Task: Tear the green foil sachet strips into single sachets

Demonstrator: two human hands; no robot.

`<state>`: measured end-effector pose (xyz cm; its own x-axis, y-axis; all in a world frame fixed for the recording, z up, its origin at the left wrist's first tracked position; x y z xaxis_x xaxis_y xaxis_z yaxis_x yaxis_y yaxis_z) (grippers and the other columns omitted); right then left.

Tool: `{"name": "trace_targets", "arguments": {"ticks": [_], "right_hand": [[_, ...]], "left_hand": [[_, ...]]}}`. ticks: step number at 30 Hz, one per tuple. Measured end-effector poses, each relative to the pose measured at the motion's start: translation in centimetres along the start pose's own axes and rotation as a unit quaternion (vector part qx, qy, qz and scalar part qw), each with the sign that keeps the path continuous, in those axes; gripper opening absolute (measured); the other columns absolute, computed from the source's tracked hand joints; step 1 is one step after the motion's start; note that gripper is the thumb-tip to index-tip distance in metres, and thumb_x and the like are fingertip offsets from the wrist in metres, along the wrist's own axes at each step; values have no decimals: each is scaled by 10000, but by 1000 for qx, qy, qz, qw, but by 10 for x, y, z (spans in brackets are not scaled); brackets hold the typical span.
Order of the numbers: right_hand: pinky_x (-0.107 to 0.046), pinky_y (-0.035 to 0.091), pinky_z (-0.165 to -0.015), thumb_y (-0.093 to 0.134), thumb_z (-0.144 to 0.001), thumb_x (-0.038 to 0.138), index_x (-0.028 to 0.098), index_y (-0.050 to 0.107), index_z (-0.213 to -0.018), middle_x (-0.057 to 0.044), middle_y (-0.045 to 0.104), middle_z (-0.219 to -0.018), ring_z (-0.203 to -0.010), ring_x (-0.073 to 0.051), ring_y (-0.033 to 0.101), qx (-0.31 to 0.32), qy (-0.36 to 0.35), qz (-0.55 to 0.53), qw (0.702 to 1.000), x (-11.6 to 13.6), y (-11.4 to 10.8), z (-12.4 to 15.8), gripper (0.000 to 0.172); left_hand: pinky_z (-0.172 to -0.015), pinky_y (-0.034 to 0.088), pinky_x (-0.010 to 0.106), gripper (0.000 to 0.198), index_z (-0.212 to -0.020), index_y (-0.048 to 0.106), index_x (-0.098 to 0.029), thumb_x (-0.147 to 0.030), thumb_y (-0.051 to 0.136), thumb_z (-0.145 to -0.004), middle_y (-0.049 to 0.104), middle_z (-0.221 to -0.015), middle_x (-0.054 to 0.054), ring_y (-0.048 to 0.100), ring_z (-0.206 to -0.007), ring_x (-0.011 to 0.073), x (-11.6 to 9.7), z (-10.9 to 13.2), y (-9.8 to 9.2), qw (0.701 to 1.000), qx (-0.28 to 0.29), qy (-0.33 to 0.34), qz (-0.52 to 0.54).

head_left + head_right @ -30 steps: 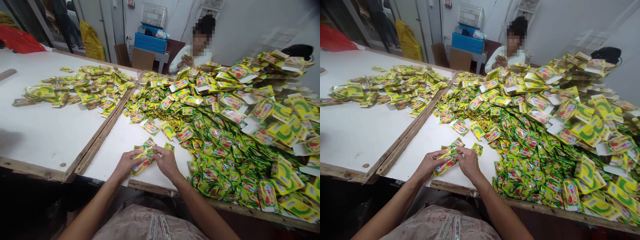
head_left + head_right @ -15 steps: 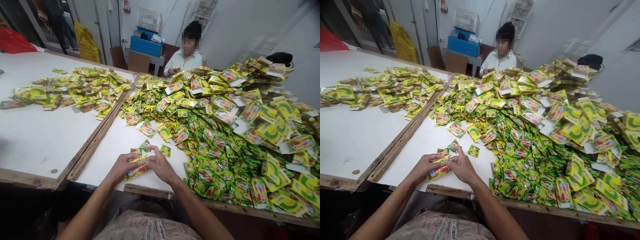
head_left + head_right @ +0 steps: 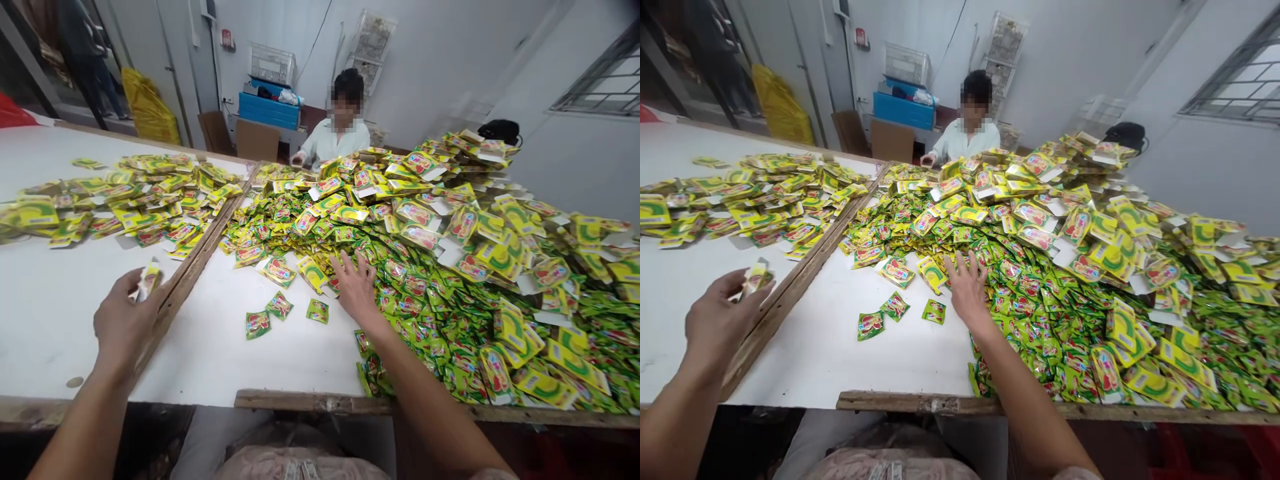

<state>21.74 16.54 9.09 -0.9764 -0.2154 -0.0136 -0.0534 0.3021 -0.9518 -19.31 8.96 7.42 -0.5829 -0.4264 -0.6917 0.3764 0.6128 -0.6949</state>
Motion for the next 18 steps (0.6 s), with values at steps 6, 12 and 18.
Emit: {"name": "trace_targets", "arguments": {"ticks": [6,12,18], "right_hand": [[-396,276,-812,404,-869,147,148,647,-894,-144,624,-929,-970,-272,463,91,-9,112,990,-24,17,8,244],[-367,297,-775,544,-824,213,152,564,-1110,-134,633,-975,-957,-276,491,105,46,87,990,-40,33,36,293],[-286,399,-660,430,-883,296,152,573,-1053,-83,662,-867,-757,-195,575,93,175,-229,953,-9,41,66,265]], "left_hand": [[-735,479,313,422,-911,672,-169,-510,631,-665,707,-843,67,637,-799,233,-13,60,65,961,213,12,175],[-635,443,267,424,-778,687,-155,-555,660,-638,700,-698,55,629,-714,215,-34,135,127,874,411,-7,260],[-698,468,297,456,-875,679,-169,-563,653,-648,702,-741,54,642,-751,216,-49,168,154,838,465,-25,284]]}}
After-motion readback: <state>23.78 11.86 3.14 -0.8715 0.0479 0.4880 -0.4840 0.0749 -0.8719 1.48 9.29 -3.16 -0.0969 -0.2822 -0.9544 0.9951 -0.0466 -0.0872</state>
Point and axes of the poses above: each hand's wrist, its own z-axis away from the middle knuckle, its own y-axis out of the palm, x = y × z, the point moved 9 cm from there along -z, towards the middle knuckle
